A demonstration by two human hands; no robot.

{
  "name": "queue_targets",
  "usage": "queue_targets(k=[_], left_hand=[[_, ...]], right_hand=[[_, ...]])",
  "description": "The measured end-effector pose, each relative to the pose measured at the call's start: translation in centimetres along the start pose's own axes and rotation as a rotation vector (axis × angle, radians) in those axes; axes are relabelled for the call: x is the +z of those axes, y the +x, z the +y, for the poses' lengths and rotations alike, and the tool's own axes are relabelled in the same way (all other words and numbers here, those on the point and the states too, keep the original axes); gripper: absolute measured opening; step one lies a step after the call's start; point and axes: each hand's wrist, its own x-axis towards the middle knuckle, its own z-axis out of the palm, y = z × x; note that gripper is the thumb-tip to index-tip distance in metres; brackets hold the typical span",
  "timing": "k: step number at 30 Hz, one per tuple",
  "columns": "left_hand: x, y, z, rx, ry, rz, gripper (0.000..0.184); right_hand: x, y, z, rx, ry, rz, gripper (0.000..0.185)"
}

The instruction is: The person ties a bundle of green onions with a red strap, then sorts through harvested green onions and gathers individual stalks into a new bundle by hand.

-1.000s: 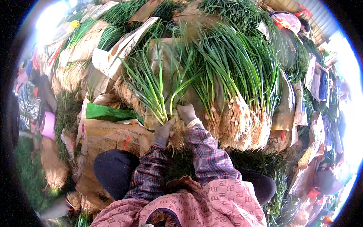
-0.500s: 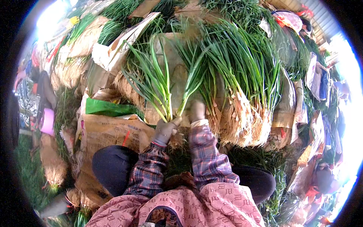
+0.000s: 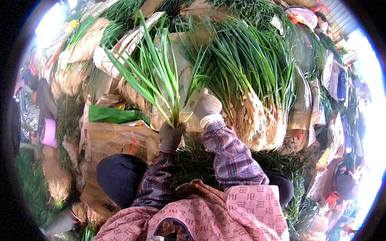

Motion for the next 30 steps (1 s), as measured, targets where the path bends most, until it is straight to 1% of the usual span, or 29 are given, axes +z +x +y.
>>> queue_targets(k=[1,4,6,7,8,9,10,11,12,13,14,15,17,18,19,20,21,22,23,24,25,27,28,29,30], left_hand=[[-0.3,-0.1,0.6,0.024,0.097,0.017,0.021],[-0.6,-0.3,1.4,-0.023,0.045,-0.048,0.025],[-0.8,-0.4,1.8,-0.089,-0.109,-0.108,0.024],[-1.0,-0.5,2.1,-0.123,-0.186,-0.136,0.024],[-1.2,-0.5,2.5,-0.200,-0.277,-0.160,0.025],[-1.5,-0.6,3.3,-0.280,-0.369,-0.186,0.027],[-1.6,-0.8,3.6,-0.361,-0.461,-0.209,0.029],[-1.9,-0.9,3.3,-0.351,-0.469,-0.257,0.031],[-2.4,-0.8,3.1,-0.339,-0.474,-0.307,0.034],[-2.7,-0.6,2.9,-0.325,-0.486,-0.353,0.036],[-1.8,-0.1,1.0,-0.334,-0.474,-0.387,0.039],[-1.4,0.1,0.5,-0.363,-0.551,-0.436,0.039],[-1.1,0.6,0.2,-0.414,-0.697,-0.540,0.041],[-1.1,0.5,0.0,-0.429,-0.612,-0.490,0.041],[-1.6,1.0,-0.9,-0.354,-0.716,-0.603,0.041],[-2.3,2.0,-1.9,-0.276,-0.822,-0.714,0.040],[-2.8,2.6,-2.5,-0.193,-0.928,-0.825,0.040],[-4.6,1.7,1.2,-0.161,-0.939,-0.717,0.037],[-6.6,1.5,3.2,-0.074,-0.894,-0.602,0.033],[-6.9,2.1,3.1,0.045,-1.157,-0.588,0.030],[-7.0,2.6,3.1,0.166,-1.417,-0.566,0.027],[-7.3,2.6,3.6,0.188,-1.617,-0.604,0.022],[-7.1,3.0,2.9,0.203,-1.578,-0.653,0.021],[-6.9,3.0,2.6,0.166,-1.507,-0.648,0.024],[-5.9,3.8,0.3,0.020,-1.389,-0.651,0.027]], right_hand=[[0.2,0.4,0.3,-0.025,-0.017,0.036,0.049],[1.7,1.9,3.0,-0.172,-0.062,0.017,0.036],[7.4,5.9,8.2,-0.348,0.664,-0.071,0.029],[5.9,5.2,8.5,-0.255,1.078,-0.169,0.023],[4.4,4.6,8.8,-0.124,1.622,-0.246,0.017],[2.7,3.8,8.9,0.019,2.042,-0.265,0.013],[1.1,2.6,8.5,0.160,2.197,-0.068,0.014],[0.0,1.6,8.1,0.304,2.337,0.143,0.014],[-0.1,0.9,7.9,0.291,2.122,-0.042,0.020],[-0.1,0.1,7.7,0.238,1.872,-0.211,0.029],[-0.1,-0.6,7.6,0.156,1.633,-0.355,0.038],[-0.1,-1.7,6.7,0.287,1.434,-0.550,0.044],[4.4,-1.5,4.3,-0.003,1.331,-0.399,0.043],[7.2,-1.0,3.4,-0.144,1.270,-0.323,0.042],[6.6,-1.8,2.2,-0.281,1.204,-0.249,0.042],[5.2,-2.8,2.6,-0.232,1.048,-0.242,0.037],[5.2,-3.1,4.0,-0.296,1.015,-0.270,0.036],[7.6,-3.4,5.8,-0.279,1.057,-0.162,0.035],[11.4,-3.7,8.0,-0.263,1.094,-0.054,0.034],[15.5,-3.9,11.3,-0.646,0.353,-0.004,0.034],[15.8,-5.6,12.2,-0.582,0.135,-0.221,0.034],[16.1,-9.0,13.8,-0.561,-0.379,-0.676,0.036],[15.8,-9.3,14.6,-0.590,-0.419,-0.671,0.039],[15.5,-8.2,15.1,-0.563,-0.375,-0.490,0.041],[14.1,-7.3,14.8,-0.533,-0.320,-0.312,0.044]])
